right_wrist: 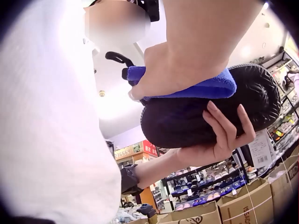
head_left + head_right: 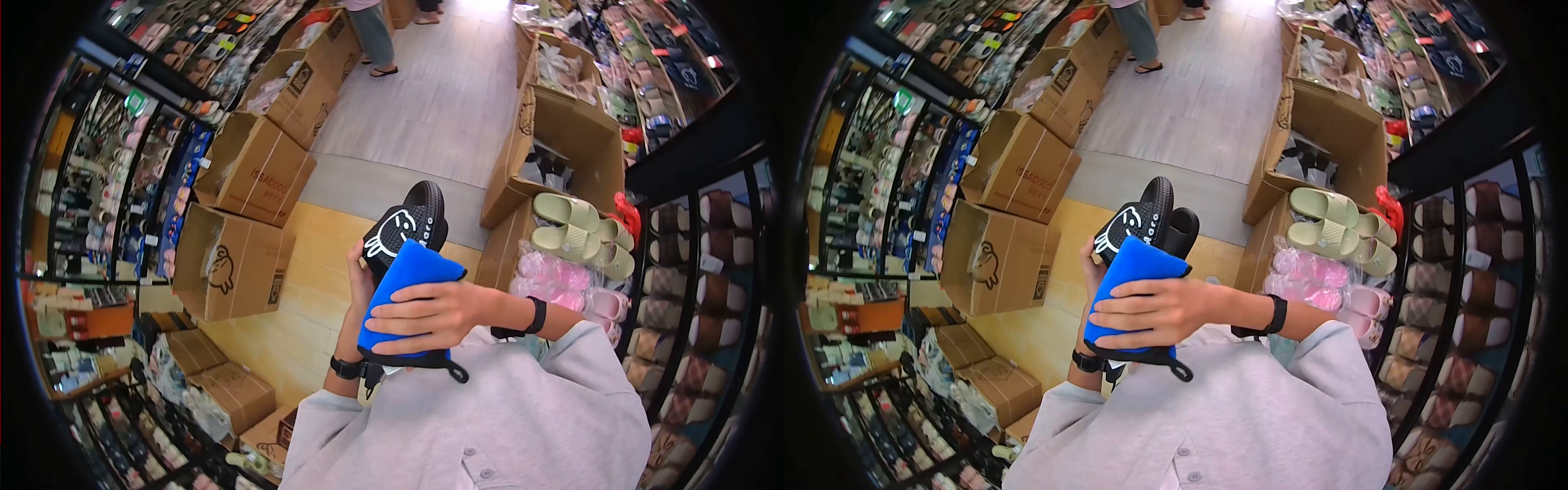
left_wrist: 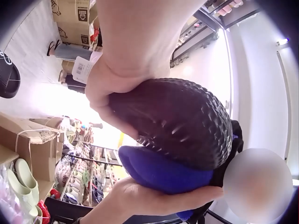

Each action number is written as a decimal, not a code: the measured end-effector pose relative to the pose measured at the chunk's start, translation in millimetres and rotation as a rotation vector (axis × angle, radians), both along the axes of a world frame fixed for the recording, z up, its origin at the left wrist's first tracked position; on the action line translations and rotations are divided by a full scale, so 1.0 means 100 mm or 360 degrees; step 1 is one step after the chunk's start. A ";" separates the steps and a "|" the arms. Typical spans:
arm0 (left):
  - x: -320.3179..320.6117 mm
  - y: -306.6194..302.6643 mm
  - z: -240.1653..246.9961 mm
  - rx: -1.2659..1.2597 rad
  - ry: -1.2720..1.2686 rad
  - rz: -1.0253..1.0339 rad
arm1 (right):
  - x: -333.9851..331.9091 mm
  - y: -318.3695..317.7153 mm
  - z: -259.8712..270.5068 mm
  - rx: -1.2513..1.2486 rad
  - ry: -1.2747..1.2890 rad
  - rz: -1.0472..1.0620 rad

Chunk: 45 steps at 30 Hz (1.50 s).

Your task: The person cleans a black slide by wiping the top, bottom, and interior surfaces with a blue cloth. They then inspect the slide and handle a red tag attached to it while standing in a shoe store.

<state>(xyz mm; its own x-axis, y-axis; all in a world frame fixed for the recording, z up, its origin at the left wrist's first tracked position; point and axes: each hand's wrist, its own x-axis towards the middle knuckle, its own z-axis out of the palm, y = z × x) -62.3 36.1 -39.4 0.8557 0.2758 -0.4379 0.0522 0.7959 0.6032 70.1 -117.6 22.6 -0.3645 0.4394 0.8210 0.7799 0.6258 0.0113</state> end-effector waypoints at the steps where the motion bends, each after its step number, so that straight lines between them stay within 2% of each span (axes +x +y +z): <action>1: 0.01 0.05 -0.01 0.0006 0.0002 -0.0027 | 0.06 0.00 0.03 -0.0040 0.0076 -0.0052; 4: 0.05 0.19 -0.10 -0.0009 0.0022 -0.0097 | 0.36 -0.04 0.03 -0.0178 0.0195 -0.0347; 6: 0.13 0.22 -0.24 -0.0104 0.0096 -0.0083 | 0.52 -0.12 0.05 -0.0244 0.0510 -0.0599; 9: 0.18 0.27 -0.32 -0.0020 0.0048 -0.0251 | 0.66 -0.21 -0.10 -0.0315 0.0692 -0.1068; 14: 0.29 0.22 -0.47 -0.0179 0.0096 -0.0491 | 0.34 -0.34 -0.13 -0.0447 0.0654 -0.1325; 18: 0.46 0.17 -0.50 -0.0299 0.0198 -0.0639 | -0.06 -0.27 -0.20 -0.0439 0.0459 -0.1153; 19: 0.58 0.20 -0.54 -0.0650 0.0090 -0.0733 | -0.13 -0.24 -0.19 -0.0441 0.0406 -0.1078; 20: 0.59 0.15 -0.53 -0.0437 0.0256 -0.0690 | -0.19 -0.23 -0.18 -0.0444 0.0353 -0.1002; 21: 0.63 0.13 -0.45 -0.0341 0.0237 -0.0678 | -0.22 -0.25 -0.16 -0.0502 0.0216 -0.0976; 24: 0.71 0.16 -0.45 -0.0187 0.0172 -0.0674 | -0.06 -0.27 -0.08 -0.0513 0.0178 -0.0886; 26: 0.73 0.25 -0.46 -0.0164 0.0083 -0.0704 | 0.15 -0.34 -0.03 -0.0478 0.0188 -0.1023; 31: 0.86 0.26 -0.22 0.0090 -0.0039 -0.0714 | 0.57 -0.48 0.21 -0.0421 0.0613 -0.1461; 34: 0.97 0.25 -0.09 0.0041 -0.0118 -0.0720 | 0.61 -0.40 0.25 -0.0346 0.0595 -0.1500; 37: 1.08 0.17 0.09 -0.0063 -0.0080 -0.0583 | 0.55 -0.32 0.29 -0.0324 0.0430 -0.1359; 40: 1.22 0.26 -0.03 -0.0450 -0.0202 -0.0711 | 0.50 -0.25 0.25 -0.0295 0.0268 -0.1066; 44: 1.33 0.18 -0.18 -0.0218 -0.0170 -0.0634 | 0.81 -0.40 0.22 -0.0371 0.0054 -0.0927; 45: 1.38 0.14 -0.18 -0.0161 -0.0149 -0.0586 | 0.90 -0.45 0.23 -0.0386 0.0168 -0.0987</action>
